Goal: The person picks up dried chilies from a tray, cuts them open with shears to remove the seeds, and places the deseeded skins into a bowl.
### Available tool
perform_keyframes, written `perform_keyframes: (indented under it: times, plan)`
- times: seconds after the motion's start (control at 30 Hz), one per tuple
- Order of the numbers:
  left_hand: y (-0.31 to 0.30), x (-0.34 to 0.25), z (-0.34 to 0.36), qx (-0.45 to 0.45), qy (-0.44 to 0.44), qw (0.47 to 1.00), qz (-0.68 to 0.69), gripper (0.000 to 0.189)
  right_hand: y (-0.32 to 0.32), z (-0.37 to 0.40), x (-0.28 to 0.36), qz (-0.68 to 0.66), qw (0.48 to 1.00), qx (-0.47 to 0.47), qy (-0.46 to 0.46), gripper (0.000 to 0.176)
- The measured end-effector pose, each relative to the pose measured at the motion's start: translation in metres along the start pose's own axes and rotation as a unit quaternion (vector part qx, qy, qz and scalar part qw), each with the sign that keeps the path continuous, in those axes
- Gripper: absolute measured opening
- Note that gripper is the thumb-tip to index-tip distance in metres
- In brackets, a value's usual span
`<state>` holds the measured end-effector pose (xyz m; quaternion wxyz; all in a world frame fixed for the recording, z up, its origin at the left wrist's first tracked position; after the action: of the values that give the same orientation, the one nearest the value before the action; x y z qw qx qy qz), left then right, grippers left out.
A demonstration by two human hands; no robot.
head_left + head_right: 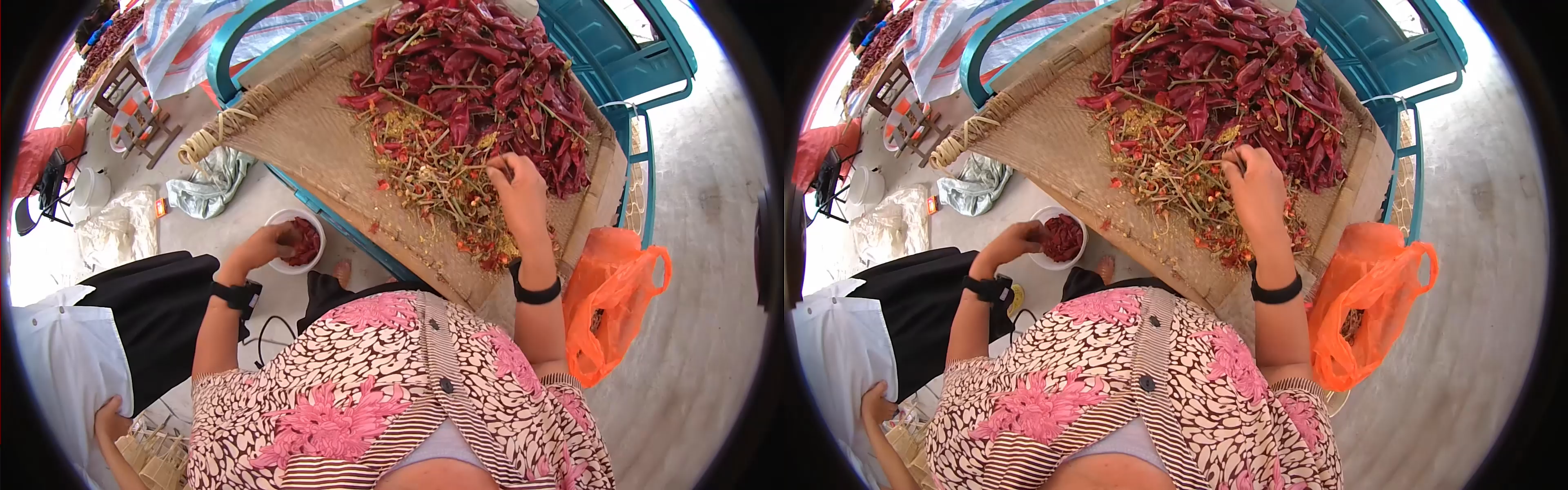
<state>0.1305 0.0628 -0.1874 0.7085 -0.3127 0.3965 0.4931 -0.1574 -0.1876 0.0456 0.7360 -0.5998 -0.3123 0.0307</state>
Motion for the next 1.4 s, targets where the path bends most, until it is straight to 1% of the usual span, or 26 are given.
perform_keyframes:
  times: [0.07, 0.13, 0.23, 0.27, 0.3, 0.37, 0.4, 0.5, 0.53, 0.57, 0.6, 0.63, 0.67, 0.73, 0.8, 0.87, 0.93, 0.97, 1.03, 1.07, 1.17, 1.2, 1.23, 1.3, 1.33, 1.4]
  plan:
    - [-0.009, 0.076, -0.022, -0.053, -0.044, 0.993, -0.094, 0.031, 0.003, -0.020, 0.006, 0.006, 1.000, -0.021, 0.005, 0.022]
    - [-0.013, 0.134, -0.044, -0.079, -0.056, 0.991, -0.093, 0.031, 0.009, -0.043, 0.003, 0.001, 0.999, -0.035, 0.009, 0.027]
    - [-0.015, 0.164, -0.064, -0.125, -0.076, 0.982, -0.117, 0.037, 0.021, -0.072, 0.003, -0.009, 0.998, -0.048, 0.044, 0.033]
    - [-0.016, 0.168, -0.067, -0.143, -0.082, 0.978, -0.128, 0.039, 0.025, -0.080, 0.001, 0.034, 0.997, -0.060, 0.045, 0.037]
    - [-0.018, 0.162, -0.066, -0.178, -0.085, 0.961, -0.192, 0.043, 0.030, -0.086, -0.004, 0.000, 0.998, -0.035, 0.050, 0.037]
    - [-0.013, 0.138, -0.060, -0.248, -0.094, 0.912, -0.314, 0.049, 0.040, -0.096, -0.010, -0.068, 0.996, 0.018, 0.058, 0.038]
    - [-0.009, 0.124, -0.055, -0.261, -0.113, 0.887, -0.363, 0.058, 0.035, -0.090, -0.007, -0.113, 0.993, -0.007, 0.042, 0.034]
    - [0.000, 0.119, -0.073, -0.137, 0.009, 0.959, -0.247, 0.050, 0.018, -0.072, 0.000, -0.155, 0.987, -0.035, 0.030, 0.029]
    - [0.007, 0.108, -0.073, -0.041, -0.026, 0.980, -0.194, 0.046, 0.010, -0.063, 0.009, -0.174, 0.984, -0.028, 0.017, 0.022]
    - [0.017, 0.068, -0.058, 0.055, -0.061, 0.987, -0.140, 0.041, 0.007, -0.056, 0.010, -0.251, 0.967, -0.042, -0.011, 0.020]
    - [0.033, 0.027, -0.037, 0.150, -0.095, 0.981, -0.083, 0.036, 0.004, -0.050, 0.009, -0.326, 0.943, -0.056, -0.038, 0.019]
    - [0.041, -0.023, -0.019, 0.174, -0.030, 0.984, -0.038, 0.030, 0.000, -0.044, 0.009, -0.400, 0.912, -0.070, -0.064, 0.017]
    - [0.049, -0.070, -0.002, 0.196, 0.035, 0.980, 0.008, 0.025, -0.003, -0.039, 0.007, -0.388, 0.917, -0.077, -0.054, 0.017]
    - [0.053, -0.148, 0.023, 0.183, 0.148, 0.965, 0.115, 0.022, 0.002, -0.034, 0.004, -0.418, 0.905, -0.060, -0.042, 0.018]
    - [0.047, -0.202, 0.033, 0.096, 0.154, 0.972, 0.152, 0.030, 0.005, -0.028, 0.010, -0.452, 0.891, -0.029, -0.036, 0.019]
    - [0.043, -0.236, 0.017, -0.018, 0.299, 0.947, 0.121, 0.045, 0.008, -0.013, 0.027, -0.492, 0.870, 0.017, -0.029, 0.021]
    - [0.042, -0.259, -0.001, -0.115, 0.363, 0.923, 0.057, 0.054, 0.022, -0.002, 0.041, -0.551, 0.832, 0.055, -0.042, 0.020]
    - [0.045, -0.266, -0.013, -0.109, 0.380, 0.912, 0.112, 0.054, 0.028, 0.002, 0.047, -0.577, 0.812, 0.073, -0.047, 0.020]
    - [0.049, -0.274, -0.028, -0.094, 0.408, 0.881, 0.220, 0.055, 0.036, 0.010, 0.060, -0.602, 0.788, 0.111, -0.065, 0.018]
    - [0.049, -0.274, -0.031, -0.091, 0.405, 0.884, 0.217, 0.054, 0.039, 0.013, 0.064, -0.615, 0.775, 0.129, -0.073, 0.017]
    - [0.048, -0.273, -0.041, -0.100, 0.401, 0.887, 0.206, 0.052, 0.034, 0.017, 0.065, -0.580, 0.804, 0.119, -0.057, 0.015]
    - [0.048, -0.272, -0.042, -0.114, 0.402, 0.885, 0.204, 0.050, 0.028, 0.016, 0.061, -0.564, 0.821, 0.070, -0.058, 0.019]
    - [0.049, -0.270, -0.042, -0.127, 0.401, 0.884, 0.202, 0.049, 0.025, 0.015, 0.063, -0.562, 0.821, 0.072, -0.067, 0.021]
    - [0.049, -0.273, -0.036, -0.161, 0.373, 0.906, 0.117, 0.047, 0.013, 0.015, 0.069, -0.559, 0.822, 0.075, -0.083, 0.025]
    - [0.050, -0.274, -0.033, -0.177, 0.358, 0.914, 0.074, 0.046, 0.010, 0.016, 0.079, -0.556, 0.825, 0.080, -0.064, 0.027]
    - [0.049, -0.275, -0.032, -0.206, 0.388, 0.897, 0.051, 0.046, 0.011, 0.015, 0.086, -0.521, 0.846, 0.069, -0.088, 0.025]
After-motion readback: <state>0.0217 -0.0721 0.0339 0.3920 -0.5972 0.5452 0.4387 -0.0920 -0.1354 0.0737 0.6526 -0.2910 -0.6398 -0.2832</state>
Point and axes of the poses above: each hand's wrist, its own z-axis away from the middle knuckle, its own y-axis out of the palm, x = y × z, the point moved 8 cm from there along -z, towards the middle knuckle, and after that the axes turned 11 degrees about x, right-handed, at the moved point
